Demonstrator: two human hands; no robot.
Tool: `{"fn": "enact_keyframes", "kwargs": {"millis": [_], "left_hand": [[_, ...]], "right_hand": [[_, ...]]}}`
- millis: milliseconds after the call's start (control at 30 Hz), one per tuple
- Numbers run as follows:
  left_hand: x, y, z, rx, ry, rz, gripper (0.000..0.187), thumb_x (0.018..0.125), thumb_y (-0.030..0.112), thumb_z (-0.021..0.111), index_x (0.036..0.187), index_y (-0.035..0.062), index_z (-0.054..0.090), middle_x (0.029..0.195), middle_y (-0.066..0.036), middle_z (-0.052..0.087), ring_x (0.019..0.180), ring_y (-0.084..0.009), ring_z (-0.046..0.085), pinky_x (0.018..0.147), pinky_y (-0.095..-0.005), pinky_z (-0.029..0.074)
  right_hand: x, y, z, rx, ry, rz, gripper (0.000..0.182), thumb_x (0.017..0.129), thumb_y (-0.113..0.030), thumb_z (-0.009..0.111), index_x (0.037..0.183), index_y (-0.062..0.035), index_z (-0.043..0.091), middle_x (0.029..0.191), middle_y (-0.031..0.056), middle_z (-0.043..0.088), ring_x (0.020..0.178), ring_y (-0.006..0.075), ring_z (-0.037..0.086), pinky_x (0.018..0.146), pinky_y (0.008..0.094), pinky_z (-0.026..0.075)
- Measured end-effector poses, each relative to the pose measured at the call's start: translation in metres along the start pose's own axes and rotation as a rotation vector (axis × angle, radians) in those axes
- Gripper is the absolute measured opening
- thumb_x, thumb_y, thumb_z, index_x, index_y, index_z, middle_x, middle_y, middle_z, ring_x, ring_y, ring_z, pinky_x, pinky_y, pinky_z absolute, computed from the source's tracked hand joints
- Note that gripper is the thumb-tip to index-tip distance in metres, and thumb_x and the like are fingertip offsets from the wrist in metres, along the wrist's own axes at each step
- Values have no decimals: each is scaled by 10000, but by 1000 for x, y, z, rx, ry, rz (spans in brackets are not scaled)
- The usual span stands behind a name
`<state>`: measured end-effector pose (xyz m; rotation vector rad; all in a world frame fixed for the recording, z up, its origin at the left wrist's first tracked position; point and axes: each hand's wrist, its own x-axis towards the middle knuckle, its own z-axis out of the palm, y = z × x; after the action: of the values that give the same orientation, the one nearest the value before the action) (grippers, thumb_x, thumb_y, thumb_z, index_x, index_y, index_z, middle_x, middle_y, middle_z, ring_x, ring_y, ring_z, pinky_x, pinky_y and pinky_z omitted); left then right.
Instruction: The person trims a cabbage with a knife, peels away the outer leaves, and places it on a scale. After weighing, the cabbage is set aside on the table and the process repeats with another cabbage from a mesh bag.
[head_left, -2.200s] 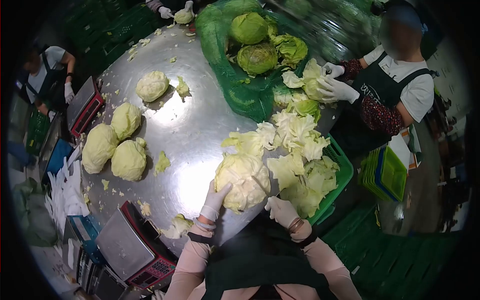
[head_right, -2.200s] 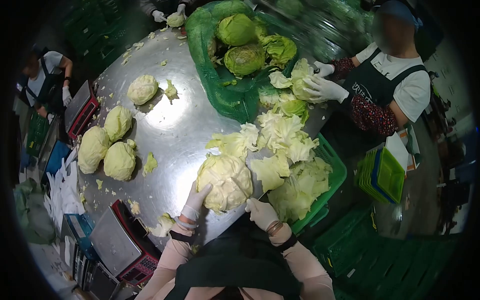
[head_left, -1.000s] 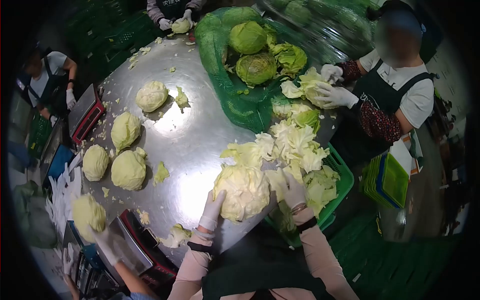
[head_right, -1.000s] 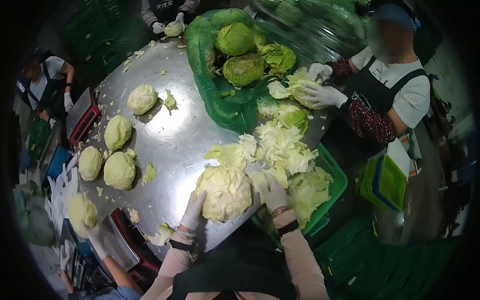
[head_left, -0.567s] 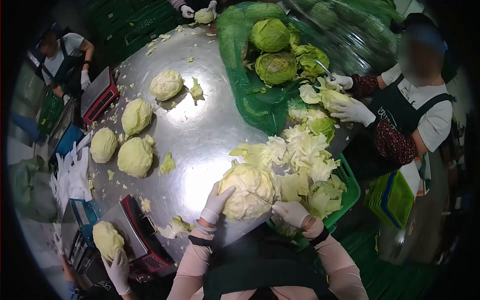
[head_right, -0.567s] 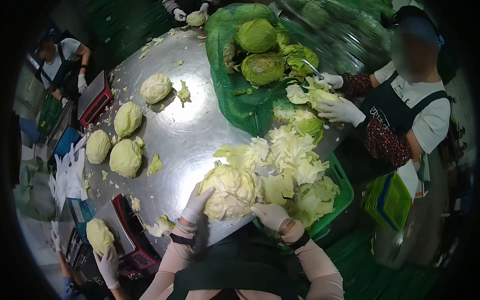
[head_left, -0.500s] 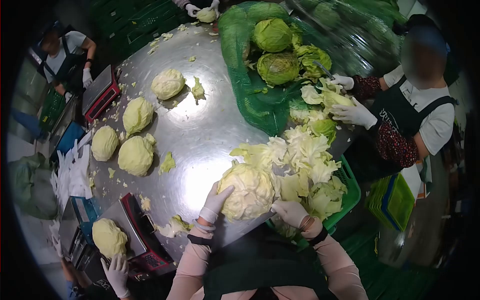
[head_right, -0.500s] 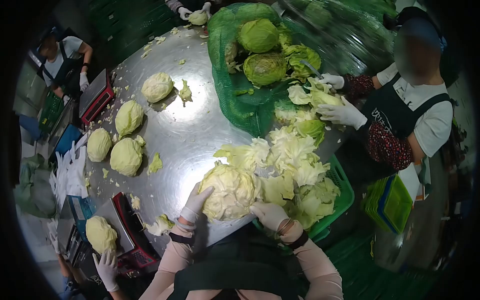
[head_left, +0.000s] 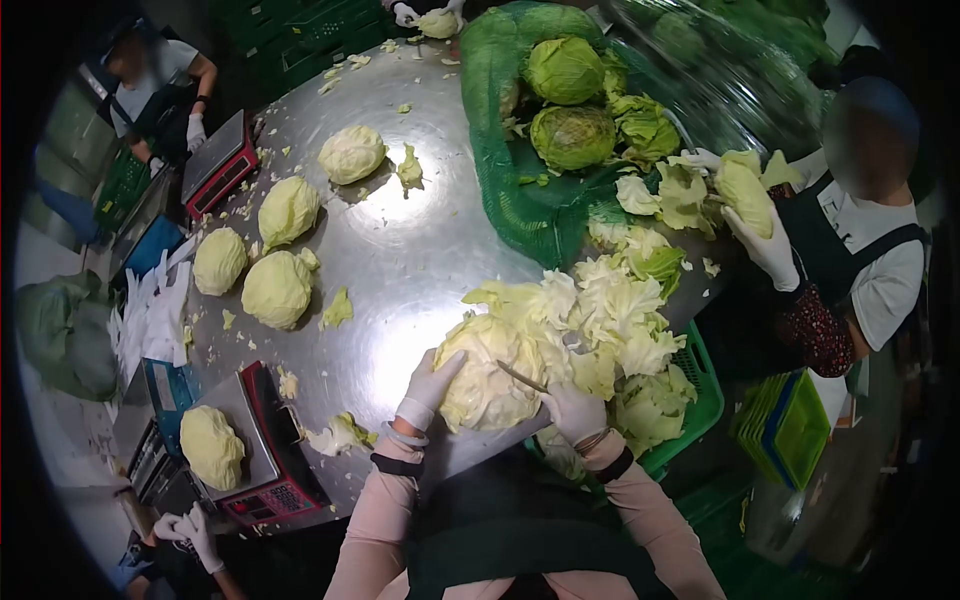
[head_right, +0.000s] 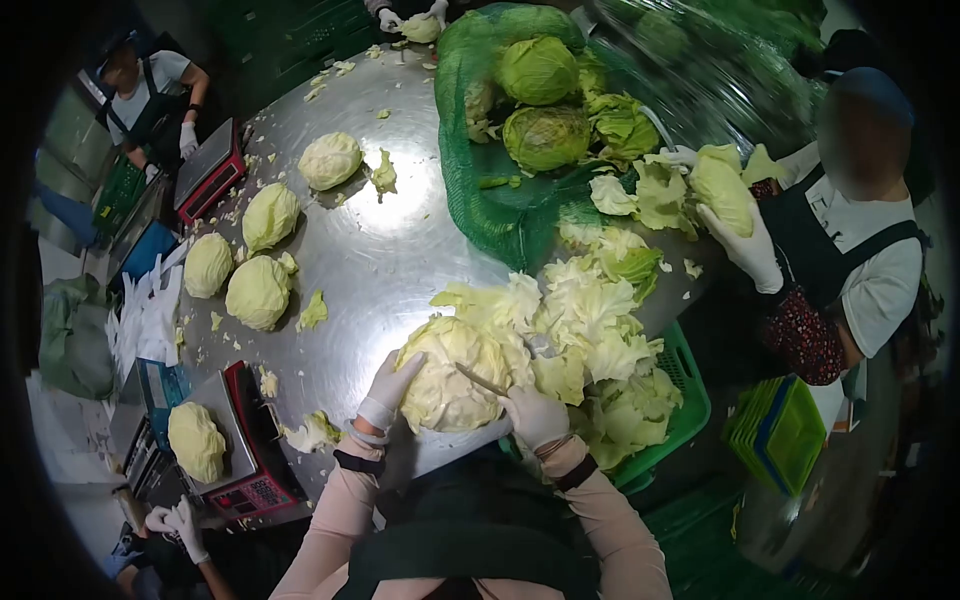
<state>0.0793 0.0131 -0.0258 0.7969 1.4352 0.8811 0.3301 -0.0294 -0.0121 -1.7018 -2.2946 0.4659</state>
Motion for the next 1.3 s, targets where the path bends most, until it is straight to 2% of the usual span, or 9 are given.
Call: {"fn": "enact_keyframes", "kwargs": {"millis": [133, 200, 433, 500, 600, 633, 833, 1067, 1300], "left_hand": [[-2, 4, 5, -35, -17, -7, 515, 826, 286, 661, 1156, -69, 488, 1013, -125, 607, 877, -153, 578, 772, -263, 475], [-7, 12, 10, -41, -6, -9, 517, 822, 282, 666, 1156, -69, 485, 1011, -126, 606, 876, -154, 578, 772, -263, 476], [-13, 26, 15, -8, -20, -23, 519, 815, 275, 679, 1165, -54, 482, 1033, -124, 596, 904, -156, 571, 789, -262, 471], [-7, 22, 15, 7, -20, -4, 522, 815, 278, 680, 1170, -49, 481, 1037, -119, 595, 911, -155, 569, 792, -262, 470], [-4, 19, 11, 21, -40, -12, 536, 812, 289, 684, 1184, -38, 480, 1039, -109, 597, 918, -154, 568, 796, -263, 470], [-6, 22, 11, 29, -57, 4, 541, 809, 284, 687, 1190, -38, 477, 1044, -114, 597, 923, -156, 569, 798, -265, 471], [-12, 21, 22, 93, -28, 89, 589, 781, 280, 716, 1215, -29, 466, 1065, -128, 600, 948, -166, 573, 815, -277, 473], [-22, 33, 29, 323, 31, 183, 656, 730, 319, 753, 1217, -14, 464, 1079, -173, 602, 983, -218, 591, 833, -307, 476], [-23, 46, 35, 412, -157, 340, 724, 679, 298, 783, 1244, -10, 453, 1113, -186, 586, 1042, -243, 566, 898, -315, 440]], "right_hand": [[13, 17, -5, 100, 289, -38, 179, 893, -292, 503, 869, -132, 579, 708, 101, 569, 614, 316, 571, 544, 388, 454], [22, 19, -19, 307, 192, 143, 221, 900, -265, 501, 878, -70, 602, 783, 184, 594, 709, 386, 566, 597, 435, 447], [13, 27, -23, 501, -234, -15, 251, 896, -273, 515, 896, -45, 621, 752, 189, 608, 697, 380, 580, 586, 413, 443], [18, 36, -15, 531, -89, 155, 238, 898, -305, 507, 872, -85, 595, 709, 177, 588, 680, 386, 564, 591, 448, 435], [35, 38, -14, 474, 157, 69, 247, 886, -301, 535, 963, -80, 612, 786, 173, 622, 758, 370, 595, 649, 422, 465], [39, 34, -13, 548, 122, 102, 449, 821, -370, 618, 1157, -81, 547, 975, 175, 627, 910, 356, 597, 748, 399, 480], [60, -6, -20, 390, 59, 210, 843, 645, -425, 763, 1321, -85, 393, 1190, 213, 528, 1068, 375, 529, 892, 393, 436], [59, 8, -14, 407, 171, 93, 548, 716, -340, 720, 1155, -61, 546, 1050, 165, 593, 949, 343, 579, 787, 385, 473], [46, 39, -29, 502, 259, 249, 183, 810, -219, 598, 872, -48, 583, 677, 122, 589, 610, 290, 576, 557, 371, 456]]}}
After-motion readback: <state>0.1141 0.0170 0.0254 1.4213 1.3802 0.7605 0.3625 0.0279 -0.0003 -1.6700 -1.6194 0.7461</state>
